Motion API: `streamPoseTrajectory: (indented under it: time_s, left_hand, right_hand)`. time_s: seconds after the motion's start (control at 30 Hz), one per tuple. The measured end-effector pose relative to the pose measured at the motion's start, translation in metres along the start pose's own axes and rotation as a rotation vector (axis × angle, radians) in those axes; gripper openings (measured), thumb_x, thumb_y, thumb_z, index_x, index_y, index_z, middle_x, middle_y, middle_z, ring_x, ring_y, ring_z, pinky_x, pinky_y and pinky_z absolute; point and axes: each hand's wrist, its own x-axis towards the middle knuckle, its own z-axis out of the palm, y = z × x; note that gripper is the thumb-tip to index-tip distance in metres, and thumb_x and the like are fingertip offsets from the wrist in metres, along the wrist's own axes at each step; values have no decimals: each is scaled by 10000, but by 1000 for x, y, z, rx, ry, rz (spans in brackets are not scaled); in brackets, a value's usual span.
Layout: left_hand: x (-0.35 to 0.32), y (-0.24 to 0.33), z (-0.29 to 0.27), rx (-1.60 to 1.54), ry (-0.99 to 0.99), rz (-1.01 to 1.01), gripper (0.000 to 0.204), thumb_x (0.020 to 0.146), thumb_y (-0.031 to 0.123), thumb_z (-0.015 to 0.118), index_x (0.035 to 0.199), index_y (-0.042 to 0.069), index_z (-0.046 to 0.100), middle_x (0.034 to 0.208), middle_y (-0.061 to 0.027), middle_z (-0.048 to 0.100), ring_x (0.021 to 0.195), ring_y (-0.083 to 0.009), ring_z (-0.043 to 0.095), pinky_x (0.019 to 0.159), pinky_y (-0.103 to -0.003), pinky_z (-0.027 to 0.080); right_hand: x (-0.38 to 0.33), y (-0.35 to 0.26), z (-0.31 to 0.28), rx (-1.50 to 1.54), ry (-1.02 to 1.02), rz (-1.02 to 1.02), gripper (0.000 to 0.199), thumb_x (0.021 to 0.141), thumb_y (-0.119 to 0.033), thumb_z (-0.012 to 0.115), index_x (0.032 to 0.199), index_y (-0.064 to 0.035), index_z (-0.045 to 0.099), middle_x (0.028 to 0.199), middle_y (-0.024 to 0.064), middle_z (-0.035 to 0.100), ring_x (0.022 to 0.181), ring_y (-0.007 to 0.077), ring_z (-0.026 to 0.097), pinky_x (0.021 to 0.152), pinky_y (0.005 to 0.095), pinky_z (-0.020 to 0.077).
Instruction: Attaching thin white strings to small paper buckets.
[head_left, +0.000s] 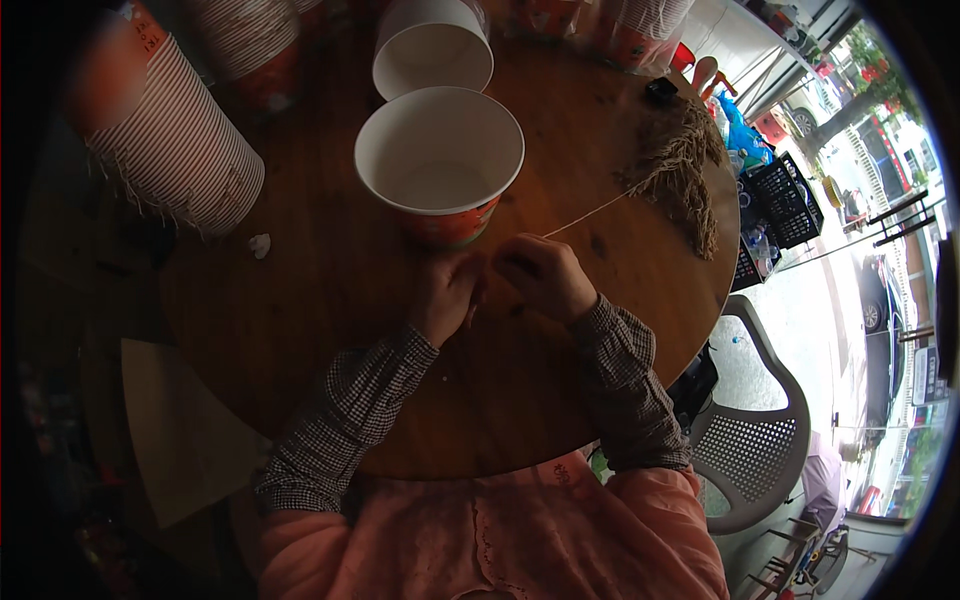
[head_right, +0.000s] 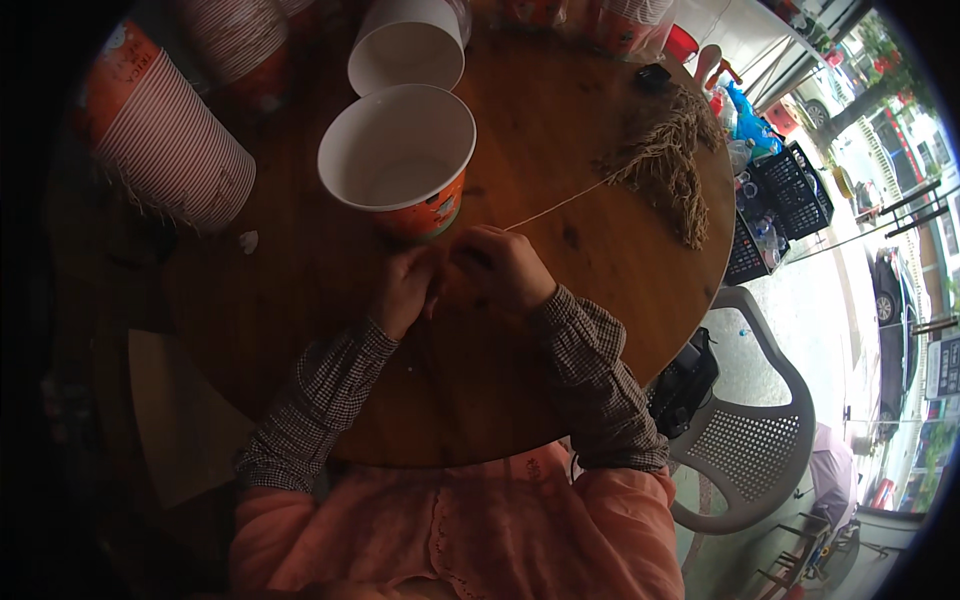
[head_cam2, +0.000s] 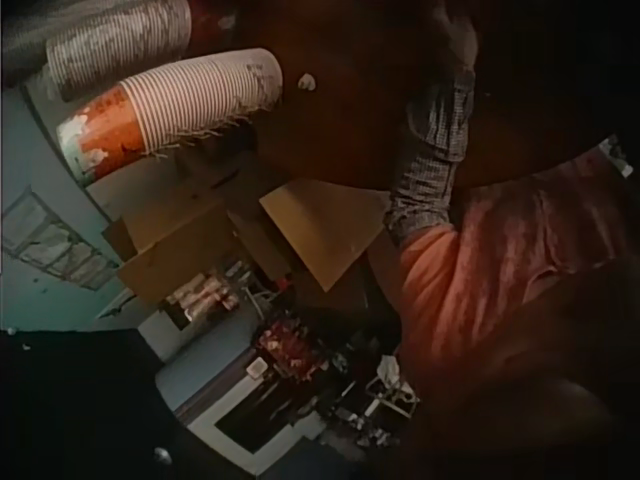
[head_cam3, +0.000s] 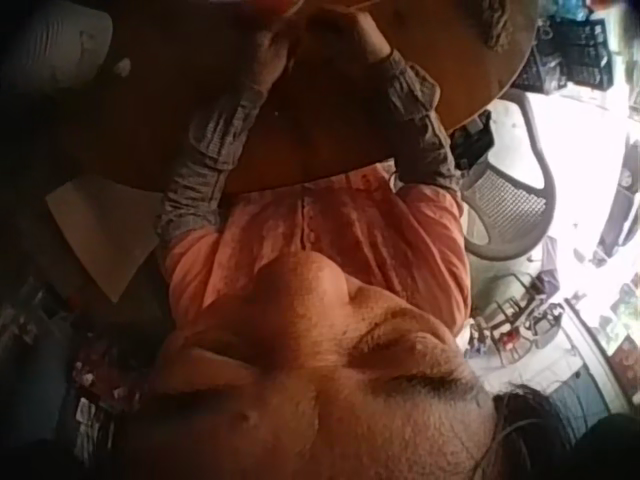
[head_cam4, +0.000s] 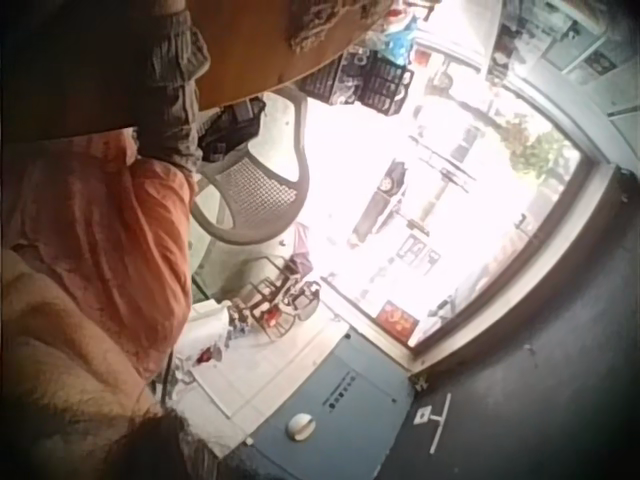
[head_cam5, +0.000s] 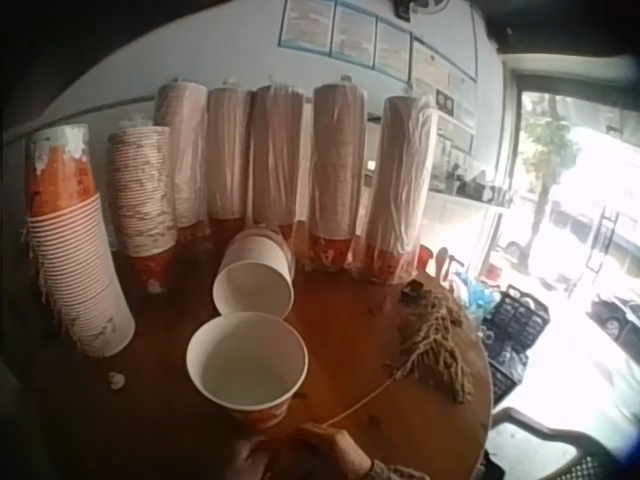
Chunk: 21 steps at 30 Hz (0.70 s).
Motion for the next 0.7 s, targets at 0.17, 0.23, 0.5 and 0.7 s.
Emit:
streamPoseTrajectory:
  time_s: [0.17,0.23,0.5,0.7]
  left_hand:
    - [2,-6,0,102,57,156,229,988,207,522,834,45,574,599,9,524,463,-67,451,444,-238,376]
    - [2,-7,2,128,84,198,197,978,182,540,843,42,574,599,7,523,483,-69,460,460,-245,382]
    - [0,-11,4,360,180,531,67,954,78,561,903,34,558,693,-20,559,574,-71,499,527,-248,420]
    - [-3,0,4,469,217,657,88,900,64,615,950,24,554,864,-134,633,799,-311,623,702,-374,491]
  right_hand:
    - [0,2,2,-12,-1,20,95,860,-50,640,935,8,636,847,121,636,753,199,629,684,311,507]
    - [0,1,1,-11,-3,32,98,858,-52,642,936,7,637,846,120,636,750,198,628,682,310,506]
    - [-1,-2,0,50,2,113,131,841,-66,656,957,-7,643,869,136,651,788,256,662,704,334,528]
    - [-3,-1,-1,123,-8,175,137,857,-77,659,974,-7,640,835,111,650,765,180,657,687,315,531]
